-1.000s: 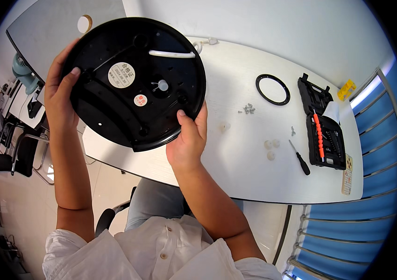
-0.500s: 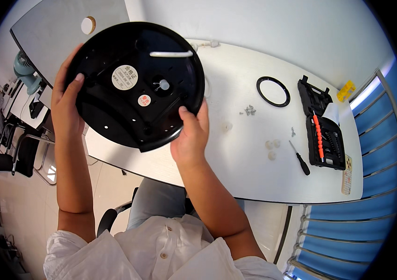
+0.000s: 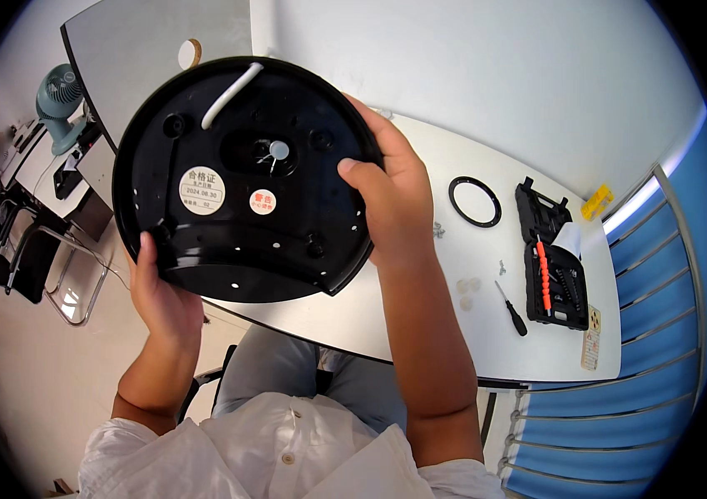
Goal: The person repeatedly aligns and presses a black circular base onto a white cylindrical appliance, then removes it to inspect the underside and internal components. The person handles the base and appliance multiple times, checking fit and orientation without using tools.
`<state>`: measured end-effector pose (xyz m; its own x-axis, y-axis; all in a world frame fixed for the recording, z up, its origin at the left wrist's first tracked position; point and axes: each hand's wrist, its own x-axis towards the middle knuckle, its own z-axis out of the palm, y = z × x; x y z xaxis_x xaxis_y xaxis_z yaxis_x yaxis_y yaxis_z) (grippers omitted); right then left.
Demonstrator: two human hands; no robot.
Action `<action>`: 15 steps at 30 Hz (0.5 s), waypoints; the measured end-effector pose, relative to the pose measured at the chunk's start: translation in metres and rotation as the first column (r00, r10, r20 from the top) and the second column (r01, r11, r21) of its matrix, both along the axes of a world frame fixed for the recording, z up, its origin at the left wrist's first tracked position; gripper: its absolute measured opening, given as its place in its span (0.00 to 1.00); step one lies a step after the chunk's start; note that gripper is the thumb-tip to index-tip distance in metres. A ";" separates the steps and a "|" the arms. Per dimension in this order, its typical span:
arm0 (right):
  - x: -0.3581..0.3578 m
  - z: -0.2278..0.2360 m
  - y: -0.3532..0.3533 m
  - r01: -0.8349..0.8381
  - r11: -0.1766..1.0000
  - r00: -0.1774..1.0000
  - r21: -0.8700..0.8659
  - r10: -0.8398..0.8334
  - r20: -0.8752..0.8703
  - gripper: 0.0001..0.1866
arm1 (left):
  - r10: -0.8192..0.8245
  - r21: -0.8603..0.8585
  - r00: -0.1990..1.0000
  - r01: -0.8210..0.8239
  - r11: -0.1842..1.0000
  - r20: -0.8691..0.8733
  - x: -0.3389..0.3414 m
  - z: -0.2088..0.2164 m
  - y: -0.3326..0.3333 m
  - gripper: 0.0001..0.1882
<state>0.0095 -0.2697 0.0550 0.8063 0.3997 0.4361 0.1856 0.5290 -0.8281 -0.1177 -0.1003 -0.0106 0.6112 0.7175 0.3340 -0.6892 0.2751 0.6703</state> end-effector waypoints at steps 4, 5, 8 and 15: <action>0.001 0.010 0.006 -0.011 0.997 0.999 -0.076 0.015 0.052 0.29 | -0.032 -0.017 0.999 0.032 0.999 0.018 -0.006 -0.010 0.000 0.27; 0.000 0.012 0.007 -0.007 0.995 0.999 -0.103 0.012 0.053 0.29 | -0.035 -0.011 0.999 0.035 0.999 0.025 -0.007 -0.010 0.001 0.27; 0.008 0.004 0.007 -0.072 0.994 0.997 -0.078 0.073 0.012 0.27 | 0.006 0.040 1.000 -0.007 0.999 0.026 -0.005 -0.009 0.003 0.28; 0.005 -0.001 0.013 0.011 0.999 1.000 -0.053 -0.011 0.009 0.23 | -0.050 0.052 0.997 0.047 0.998 0.053 -0.010 -0.015 0.007 0.33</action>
